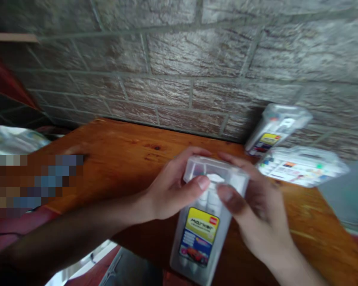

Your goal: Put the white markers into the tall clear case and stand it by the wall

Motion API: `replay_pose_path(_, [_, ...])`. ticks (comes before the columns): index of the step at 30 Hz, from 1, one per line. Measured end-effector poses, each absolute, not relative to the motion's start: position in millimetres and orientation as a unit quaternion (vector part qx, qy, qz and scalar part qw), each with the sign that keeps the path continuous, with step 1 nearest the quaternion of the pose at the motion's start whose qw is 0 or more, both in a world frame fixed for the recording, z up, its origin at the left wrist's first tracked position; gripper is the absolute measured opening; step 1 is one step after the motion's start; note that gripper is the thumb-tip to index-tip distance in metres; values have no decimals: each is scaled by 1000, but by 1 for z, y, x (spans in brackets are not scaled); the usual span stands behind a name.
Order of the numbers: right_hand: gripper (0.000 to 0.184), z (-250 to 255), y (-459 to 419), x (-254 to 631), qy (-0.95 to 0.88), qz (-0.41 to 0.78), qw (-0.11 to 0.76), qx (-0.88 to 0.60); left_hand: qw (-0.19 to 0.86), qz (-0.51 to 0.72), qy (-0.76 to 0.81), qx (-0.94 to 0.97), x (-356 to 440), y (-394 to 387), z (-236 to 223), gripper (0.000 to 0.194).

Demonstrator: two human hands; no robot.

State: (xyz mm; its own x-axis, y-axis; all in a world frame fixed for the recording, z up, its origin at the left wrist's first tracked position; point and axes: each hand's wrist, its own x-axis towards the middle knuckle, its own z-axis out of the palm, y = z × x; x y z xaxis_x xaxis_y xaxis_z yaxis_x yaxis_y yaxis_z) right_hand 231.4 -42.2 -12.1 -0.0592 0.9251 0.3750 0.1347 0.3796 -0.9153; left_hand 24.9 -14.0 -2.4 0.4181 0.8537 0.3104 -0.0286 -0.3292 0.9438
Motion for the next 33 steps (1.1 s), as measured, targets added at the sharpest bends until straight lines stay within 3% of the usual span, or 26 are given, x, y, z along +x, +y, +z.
replay_pose_path(6, [46, 4, -41, 216, -613, 417, 563, -365, 524, 477, 260, 656, 28, -10, -10, 47])
replay_pose_path(17, [38, 3, -41, 216, -598, 429, 577, -353, 510, 477, 267, 664, 29, -8, -7, 47])
replay_pose_path(33, [40, 7, -45, 216, -633, 391, 553, -376, 517, 480, 247, 665, 28, -11, -9, 42])
